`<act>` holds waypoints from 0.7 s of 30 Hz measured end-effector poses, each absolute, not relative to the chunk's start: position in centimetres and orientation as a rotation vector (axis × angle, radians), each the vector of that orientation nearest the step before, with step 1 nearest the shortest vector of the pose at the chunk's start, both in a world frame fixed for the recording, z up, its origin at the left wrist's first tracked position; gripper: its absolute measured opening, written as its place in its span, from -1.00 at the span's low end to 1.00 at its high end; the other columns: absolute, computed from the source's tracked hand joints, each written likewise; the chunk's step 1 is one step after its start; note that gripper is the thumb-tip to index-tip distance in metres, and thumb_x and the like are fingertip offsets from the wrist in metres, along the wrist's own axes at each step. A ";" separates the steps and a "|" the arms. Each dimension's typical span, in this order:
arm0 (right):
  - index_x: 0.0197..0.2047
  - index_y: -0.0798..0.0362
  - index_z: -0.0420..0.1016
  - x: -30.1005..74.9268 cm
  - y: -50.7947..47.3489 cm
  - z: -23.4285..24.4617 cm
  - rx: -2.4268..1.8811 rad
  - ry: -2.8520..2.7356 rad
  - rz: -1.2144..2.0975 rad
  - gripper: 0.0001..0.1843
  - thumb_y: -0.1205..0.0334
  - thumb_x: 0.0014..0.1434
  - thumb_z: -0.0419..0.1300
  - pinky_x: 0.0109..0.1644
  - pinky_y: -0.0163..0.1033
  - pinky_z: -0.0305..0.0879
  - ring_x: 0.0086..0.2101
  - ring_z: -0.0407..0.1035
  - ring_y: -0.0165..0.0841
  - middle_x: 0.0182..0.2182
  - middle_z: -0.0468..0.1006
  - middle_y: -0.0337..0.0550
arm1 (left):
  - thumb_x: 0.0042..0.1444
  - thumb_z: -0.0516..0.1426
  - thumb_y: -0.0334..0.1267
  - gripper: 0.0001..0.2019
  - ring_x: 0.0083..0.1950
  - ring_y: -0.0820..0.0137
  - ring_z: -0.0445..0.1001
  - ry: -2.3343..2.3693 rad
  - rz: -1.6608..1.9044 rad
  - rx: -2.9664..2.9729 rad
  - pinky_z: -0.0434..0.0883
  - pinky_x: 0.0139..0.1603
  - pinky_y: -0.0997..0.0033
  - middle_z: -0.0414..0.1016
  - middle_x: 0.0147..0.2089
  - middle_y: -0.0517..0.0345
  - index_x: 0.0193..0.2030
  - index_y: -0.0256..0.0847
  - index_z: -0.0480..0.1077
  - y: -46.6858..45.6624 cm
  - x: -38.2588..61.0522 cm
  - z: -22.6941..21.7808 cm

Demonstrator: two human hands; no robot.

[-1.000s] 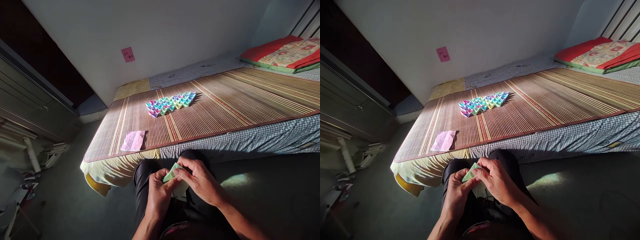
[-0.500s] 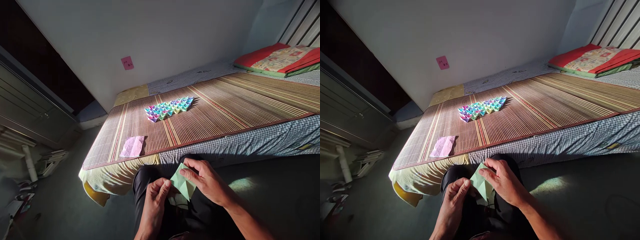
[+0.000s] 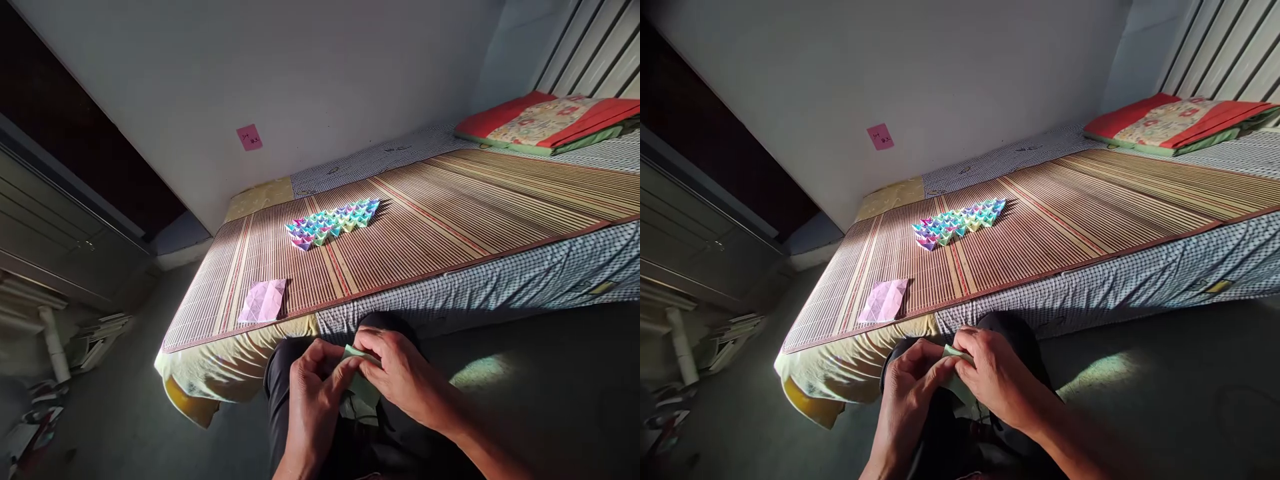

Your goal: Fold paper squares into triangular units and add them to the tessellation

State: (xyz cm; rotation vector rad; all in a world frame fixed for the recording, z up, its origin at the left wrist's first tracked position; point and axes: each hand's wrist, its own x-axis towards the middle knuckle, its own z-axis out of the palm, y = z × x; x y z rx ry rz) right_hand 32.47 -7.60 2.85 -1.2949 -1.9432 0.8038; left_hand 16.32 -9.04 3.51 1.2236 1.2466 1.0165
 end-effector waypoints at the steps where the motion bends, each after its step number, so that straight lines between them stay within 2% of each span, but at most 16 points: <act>1: -0.49 0.00 0.06 32.5 -7.6 2.9 -1.309 -1.948 0.805 -0.65 0.61 0.10 0.08 -0.35 -0.28 0.04 -0.47 0.15 -0.43 -0.52 0.25 -0.34 | 0.04 0.38 -0.04 -0.68 -0.43 0.49 0.24 1.252 1.021 1.224 0.20 -0.43 0.51 0.40 -0.48 0.22 -0.37 -0.28 0.49 -9.1 16.4 3.4; 8: -0.54 0.01 0.09 32.4 -7.5 2.5 -1.264 -1.903 0.934 -0.62 0.35 0.21 0.19 -0.42 -0.29 0.02 -0.50 0.15 -0.44 -0.55 0.27 -0.32 | 0.10 0.34 -0.07 -0.67 -0.44 0.47 0.21 1.261 1.074 1.253 0.19 -0.42 0.49 0.34 -0.52 0.21 -0.49 -0.26 0.44 -8.9 16.1 2.9; 13: -0.48 0.05 0.36 33.0 -7.0 2.4 -1.177 -1.734 1.243 -0.73 0.19 0.23 0.24 -0.43 -0.32 0.04 -0.49 0.13 -0.45 -0.57 0.27 -0.35 | 0.06 0.37 -0.07 -0.68 -0.45 0.49 0.20 1.169 1.117 1.015 0.21 -0.41 0.50 0.33 -0.50 0.23 -0.45 -0.26 0.43 -8.7 15.3 2.6; 17: -0.48 0.07 0.39 33.1 -6.8 2.9 -1.163 -1.678 1.259 -0.73 0.17 0.21 0.26 -0.38 -0.33 0.10 -0.47 0.17 -0.44 -0.56 0.31 -0.35 | 0.02 0.39 -0.02 -0.64 -0.45 0.51 0.16 1.122 1.092 0.948 0.20 -0.39 0.51 0.29 -0.50 0.26 -0.43 -0.26 0.43 -8.4 14.7 2.6; 21: -0.49 0.07 0.41 33.0 -6.6 3.2 -1.199 -1.771 1.241 -0.73 0.17 0.20 0.28 -0.44 -0.33 0.04 -0.50 0.16 -0.46 -0.58 0.31 -0.36 | 0.01 0.38 0.00 -0.63 -0.46 0.50 0.13 1.188 0.913 1.167 0.11 -0.45 0.51 0.28 -0.52 0.25 -0.43 -0.28 0.45 -8.2 14.0 3.3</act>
